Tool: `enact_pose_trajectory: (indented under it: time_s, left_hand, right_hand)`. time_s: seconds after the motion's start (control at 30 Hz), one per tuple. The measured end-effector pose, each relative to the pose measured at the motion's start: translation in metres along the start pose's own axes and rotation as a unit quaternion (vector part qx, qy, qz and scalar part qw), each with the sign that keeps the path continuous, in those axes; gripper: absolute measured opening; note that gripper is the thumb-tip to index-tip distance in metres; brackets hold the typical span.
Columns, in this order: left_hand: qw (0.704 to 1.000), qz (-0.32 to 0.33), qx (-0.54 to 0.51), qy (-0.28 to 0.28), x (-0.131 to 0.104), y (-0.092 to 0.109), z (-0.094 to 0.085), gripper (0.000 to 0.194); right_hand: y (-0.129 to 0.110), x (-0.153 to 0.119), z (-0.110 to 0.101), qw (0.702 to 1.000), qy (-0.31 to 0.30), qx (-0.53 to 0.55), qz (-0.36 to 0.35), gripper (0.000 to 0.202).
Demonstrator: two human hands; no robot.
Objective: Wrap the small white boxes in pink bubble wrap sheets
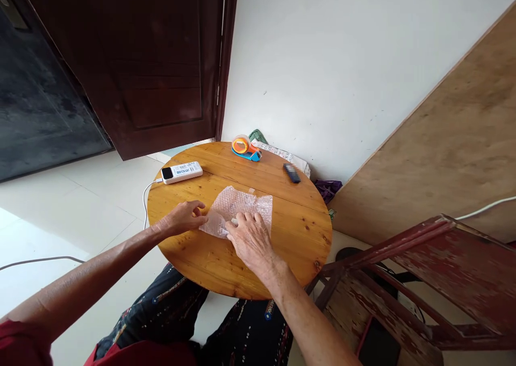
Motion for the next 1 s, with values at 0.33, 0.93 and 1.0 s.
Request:
enact_pose_trajectory:
  time_s: [0.33,0.93,1.0]
  left_hand:
    - [0.981,-0.135,-0.063,-0.122,0.012,-0.005,0.016,0.019]
    - [0.933,-0.077,-0.346,-0.069,0.014,0.044,0.039,0.022]
    - [0.928,-0.073,-0.359,-0.066,0.015,0.047,0.040,0.019]
  right_hand:
    - [0.005,0.009,0.011,0.998,-0.011,0.000,-0.063,0.012]
    - [0.014,0.011,0.009,0.994,-0.001,0.103,0.033,0.068]
    - [0.016,0.010,0.010,0.991,0.006,0.124,0.047,0.075]
Point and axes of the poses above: each hand's wrist, its own x-axis towards the middle knuckle, its own z-axis out of the palm, y = z × x, the point moved 8 cm from there along x, towards the middle knuckle, and after that the axes turned 3 degrees about z, right-handed, at the moved point
